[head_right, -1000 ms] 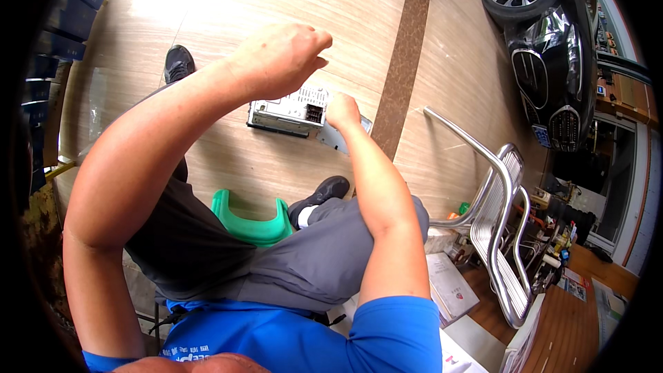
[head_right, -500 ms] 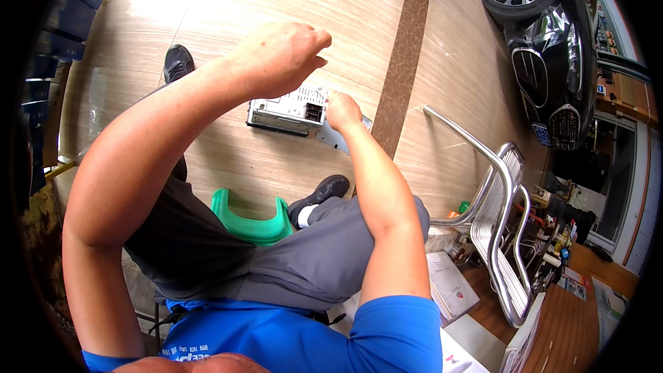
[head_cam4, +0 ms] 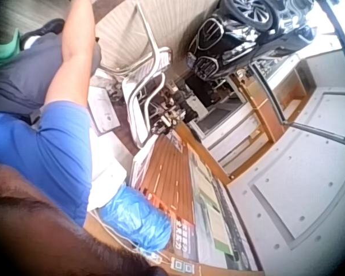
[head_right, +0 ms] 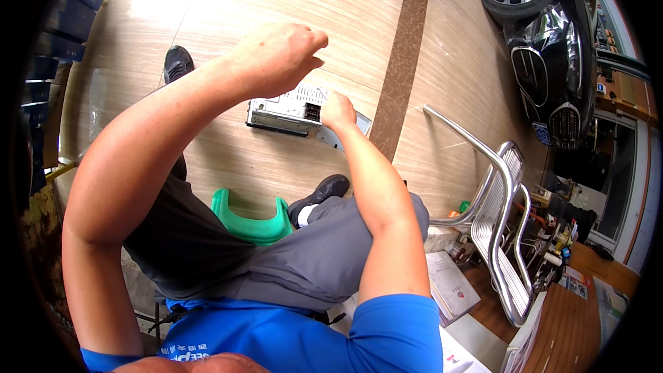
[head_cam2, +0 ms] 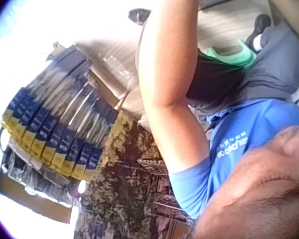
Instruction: The person unscrews and removes a small metal panel from a car radio unit while sitting on the floor. They use a screwdriver to remove multiple screws and then lift the plate away.
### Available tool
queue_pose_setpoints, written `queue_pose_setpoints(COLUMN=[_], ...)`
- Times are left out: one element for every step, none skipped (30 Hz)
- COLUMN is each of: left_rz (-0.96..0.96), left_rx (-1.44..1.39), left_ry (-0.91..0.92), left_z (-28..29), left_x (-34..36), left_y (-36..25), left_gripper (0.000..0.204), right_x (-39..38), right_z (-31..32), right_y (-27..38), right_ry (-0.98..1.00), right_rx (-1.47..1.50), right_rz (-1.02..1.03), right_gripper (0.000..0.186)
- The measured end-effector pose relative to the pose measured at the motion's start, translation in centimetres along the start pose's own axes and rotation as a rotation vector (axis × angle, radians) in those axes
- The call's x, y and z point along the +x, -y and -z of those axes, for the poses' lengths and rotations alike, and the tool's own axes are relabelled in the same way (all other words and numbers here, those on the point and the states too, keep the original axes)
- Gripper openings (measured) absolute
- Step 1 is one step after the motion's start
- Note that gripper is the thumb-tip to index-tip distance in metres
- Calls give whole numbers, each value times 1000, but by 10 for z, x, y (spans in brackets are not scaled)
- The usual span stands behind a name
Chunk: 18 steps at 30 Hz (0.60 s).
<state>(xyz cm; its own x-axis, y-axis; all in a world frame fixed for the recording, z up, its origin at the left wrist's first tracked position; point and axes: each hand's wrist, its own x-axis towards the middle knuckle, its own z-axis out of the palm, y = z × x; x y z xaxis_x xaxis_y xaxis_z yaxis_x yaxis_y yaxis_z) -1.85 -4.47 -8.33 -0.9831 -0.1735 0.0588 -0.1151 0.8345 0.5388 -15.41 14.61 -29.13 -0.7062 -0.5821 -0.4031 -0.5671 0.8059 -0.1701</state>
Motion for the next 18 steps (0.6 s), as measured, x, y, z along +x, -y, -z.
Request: queue_pose_setpoints(left_rz=[3,5,4,2,-1,-5,-4,-5,-4,7,17,8,9,11,19,11,33,55], left_rx=[1,2,3,3,3,1,6,10,13,13,12,11,16,21,24,25,52,80], left_ry=[-2,-4,-4,-2,0,0,-6,-11,-8,-1,7,9,7,5,37,40,122,203], left_z=[0,0,1,2,2,1,0,-1,-1,-1,-1,-1,-2,-2,1,1,1,3], left_x=[0,0,0,0,0,1,2,3,2,1,-1,0,-1,-1,0,-1,-2,-1], left_y=[0,-1,-1,-1,-2,-2,-2,-2,0,1,3,4,4,5,4,6,7,6], left_gripper=[25,26,26,26,26,26,26,27,27,27,28,28,28,29,30,30,32,34], right_x=[0,1,2,3,6,11,13,12,10,6,4,0,-6,-10,-16,-20,-24,-26], right_z=[0,2,4,7,11,18,23,28,37,49,61,69,76,83,94,102,108,112], right_y=[-1,-4,-5,-7,-9,-12,-15,-20,-13,-5,3,3,3,3,8,10,11,9], right_ry=[-10,-13,22,56,54,103,152,148,129,107,127,123,74,26,48,45,35,25], right_rx=[12,12,47,81,82,59,36,35,30,24,13,14,63,112,117,120,102,84], right_rz=[-4,-6,22,50,48,-1,-51,-58,-37,-18,-7,-15,88,190,165,159,161,164], right_gripper=[26,26,27,28,28,30,33,33,35,37,39,39,41,43,47,47,44,40])
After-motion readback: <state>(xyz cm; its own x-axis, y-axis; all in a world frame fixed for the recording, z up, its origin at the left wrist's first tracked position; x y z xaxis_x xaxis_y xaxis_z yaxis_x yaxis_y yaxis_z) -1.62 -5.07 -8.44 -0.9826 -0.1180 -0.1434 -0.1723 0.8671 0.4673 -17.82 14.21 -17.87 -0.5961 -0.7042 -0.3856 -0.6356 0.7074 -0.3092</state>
